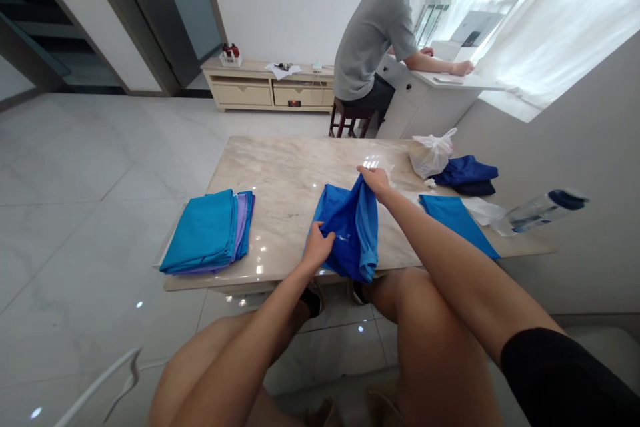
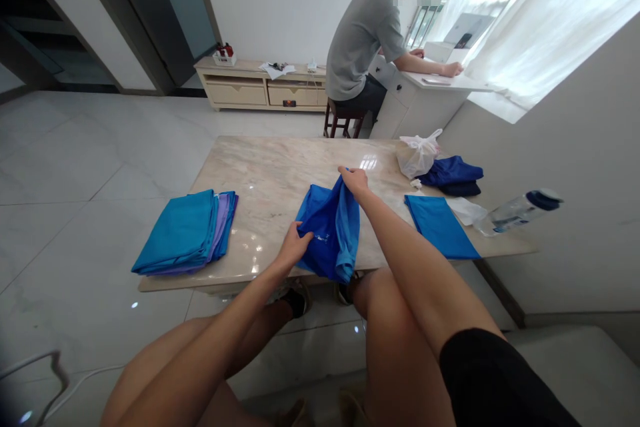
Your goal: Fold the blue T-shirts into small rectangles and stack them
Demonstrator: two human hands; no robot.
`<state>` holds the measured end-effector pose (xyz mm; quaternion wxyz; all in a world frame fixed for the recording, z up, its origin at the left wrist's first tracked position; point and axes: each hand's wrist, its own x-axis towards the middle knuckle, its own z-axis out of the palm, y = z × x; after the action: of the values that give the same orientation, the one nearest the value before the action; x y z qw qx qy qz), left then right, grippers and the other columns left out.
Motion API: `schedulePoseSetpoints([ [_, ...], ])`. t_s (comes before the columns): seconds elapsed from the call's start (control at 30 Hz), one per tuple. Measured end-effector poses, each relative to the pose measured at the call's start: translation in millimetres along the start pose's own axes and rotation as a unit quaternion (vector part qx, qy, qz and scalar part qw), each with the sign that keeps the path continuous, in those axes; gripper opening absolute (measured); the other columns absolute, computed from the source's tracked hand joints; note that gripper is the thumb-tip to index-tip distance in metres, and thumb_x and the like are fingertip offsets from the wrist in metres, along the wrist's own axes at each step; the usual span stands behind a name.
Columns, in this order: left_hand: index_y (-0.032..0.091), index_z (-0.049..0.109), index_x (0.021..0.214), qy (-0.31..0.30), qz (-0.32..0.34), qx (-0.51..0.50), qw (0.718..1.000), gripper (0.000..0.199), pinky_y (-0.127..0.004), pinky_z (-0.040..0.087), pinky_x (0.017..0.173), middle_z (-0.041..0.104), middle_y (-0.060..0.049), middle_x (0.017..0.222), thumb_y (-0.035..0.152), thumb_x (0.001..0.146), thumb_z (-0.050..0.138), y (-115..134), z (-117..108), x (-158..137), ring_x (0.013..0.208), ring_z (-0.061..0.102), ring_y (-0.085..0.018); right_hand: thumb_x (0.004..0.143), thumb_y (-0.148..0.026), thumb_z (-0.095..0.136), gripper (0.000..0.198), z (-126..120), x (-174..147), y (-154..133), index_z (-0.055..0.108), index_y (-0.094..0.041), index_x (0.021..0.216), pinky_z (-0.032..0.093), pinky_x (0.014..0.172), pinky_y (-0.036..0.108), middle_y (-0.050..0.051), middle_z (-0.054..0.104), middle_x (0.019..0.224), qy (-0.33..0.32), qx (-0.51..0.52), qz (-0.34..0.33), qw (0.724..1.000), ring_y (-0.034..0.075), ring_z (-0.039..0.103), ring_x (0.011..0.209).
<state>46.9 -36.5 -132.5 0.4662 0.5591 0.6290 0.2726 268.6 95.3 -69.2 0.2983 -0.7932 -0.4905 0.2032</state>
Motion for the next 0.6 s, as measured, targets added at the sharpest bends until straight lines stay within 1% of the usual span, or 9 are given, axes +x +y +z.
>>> schedulePoseSetpoints([
  [0.1, 0.018, 0.055, 0.136, 0.024, -0.015, 0.022, 0.999, 0.035, -0.040, 0.057, 0.103, 0.077, -0.014, 0.121, 0.022, 0.102, 0.061, -16.2, -13.1, -0.8, 0.113, 0.076, -0.026, 0.107, -0.054, 0.052, 0.051, -0.1, 1.3, 0.7, 0.085, -0.016, 0.104, 0.057, 0.083, 0.029, 0.011, 0.083, 0.099, -0.065, -0.074, -0.002, 0.995, 0.025, 0.076, 0.092],
  [0.17, 0.018, 0.054, 0.136, 0.030, 0.019, 0.054, 0.998, 0.035, -0.040, 0.056, 0.107, 0.073, -0.016, 0.130, 0.023, 0.103, 0.062, -20.2, -16.5, -4.7, 0.118, 0.074, -0.026, 0.105, -0.044, 0.060, 0.038, 0.8, -2.8, 5.8, 0.086, -0.017, 0.105, 0.055, 0.095, 0.029, 0.013, 0.085, 0.109, -0.093, -0.118, -0.012, 0.989, 0.028, 0.077, 0.109],
  [0.23, 0.019, 0.055, 0.134, 0.037, 0.083, 0.116, 0.989, 0.034, -0.040, 0.053, 0.112, 0.069, -0.016, 0.137, 0.021, 0.101, 0.063, -18.3, -18.1, -9.4, 0.126, 0.070, -0.027, 0.097, -0.037, 0.073, 0.024, 1.1, -8.6, 11.9, 0.086, -0.017, 0.101, 0.054, 0.102, 0.031, 0.014, 0.085, 0.111, -0.113, -0.145, -0.017, 0.983, 0.031, 0.076, 0.120],
  [0.3, 0.019, 0.059, 0.128, 0.040, 0.133, 0.192, 0.971, 0.028, -0.041, 0.052, 0.114, 0.067, -0.016, 0.135, 0.019, 0.101, 0.064, -12.3, -19.8, -13.6, 0.129, 0.067, -0.028, 0.090, -0.038, 0.083, 0.022, 1.1, -15.5, 16.8, 0.084, -0.016, 0.092, 0.058, 0.099, 0.034, 0.015, 0.085, 0.101, -0.157, -0.167, -0.005, 0.973, 0.034, 0.079, 0.112],
  [0.33, 0.020, 0.062, 0.125, 0.039, 0.142, 0.222, 0.964, 0.024, -0.041, 0.052, 0.114, 0.067, -0.015, 0.133, 0.019, 0.101, 0.064, -8.6, -20.8, -15.3, 0.129, 0.066, -0.029, 0.088, -0.043, 0.087, 0.027, 1.4, -19.6, 18.6, 0.083, -0.016, 0.088, 0.061, 0.095, 0.036, 0.015, 0.084, 0.093, -0.201, -0.178, 0.013, 0.963, 0.034, 0.081, 0.103],
  [0.4, 0.020, 0.065, 0.118, 0.033, 0.147, 0.265, 0.952, 0.016, -0.040, 0.052, 0.110, 0.067, -0.014, 0.129, 0.021, 0.102, 0.063, -1.5, -22.6, -18.1, 0.125, 0.066, -0.029, 0.083, -0.057, 0.092, 0.043, 3.1, -29.3, 21.3, 0.079, -0.015, 0.087, 0.065, 0.086, 0.041, 0.014, 0.082, 0.081, -0.317, -0.202, 0.069, 0.924, 0.032, 0.082, 0.089],
  [0.47, 0.021, 0.068, 0.112, 0.015, 0.145, 0.284, 0.948, 0.010, -0.038, 0.053, 0.105, 0.069, -0.012, 0.123, 0.026, 0.105, 0.062, 3.6, -23.1, -20.7, 0.121, 0.068, -0.029, 0.078, -0.064, 0.095, 0.053, 6.7, -40.3, 23.0, 0.078, -0.016, 0.090, 0.066, 0.082, 0.042, 0.013, 0.081, 0.079, -0.418, -0.230, 0.118, 0.871, 0.031, 0.081, 0.084],
  [0.53, 0.023, 0.069, 0.105, -0.017, 0.143, 0.285, 0.948, 0.014, -0.037, 0.053, 0.099, 0.073, -0.010, 0.114, 0.034, 0.108, 0.061, 6.2, -21.7, -23.5, 0.117, 0.070, -0.029, 0.079, -0.058, 0.096, 0.048, 11.7, -50.1, 23.4, 0.077, -0.016, 0.091, 0.066, 0.081, 0.041, 0.012, 0.081, 0.080, -0.456, -0.246, 0.134, 0.845, 0.029, 0.082, 0.084],
  [0.6, 0.023, 0.070, 0.105, -0.045, 0.138, 0.272, 0.951, 0.021, -0.036, 0.053, 0.094, 0.077, -0.009, 0.109, 0.043, 0.109, 0.062, 7.3, -19.3, -26.5, 0.113, 0.071, -0.028, 0.084, -0.044, 0.094, 0.033, 16.5, -56.1, 21.7, 0.078, -0.016, 0.090, 0.065, 0.080, 0.037, 0.011, 0.082, 0.081, -0.457, -0.244, 0.129, 0.846, 0.027, 0.082, 0.085],
])
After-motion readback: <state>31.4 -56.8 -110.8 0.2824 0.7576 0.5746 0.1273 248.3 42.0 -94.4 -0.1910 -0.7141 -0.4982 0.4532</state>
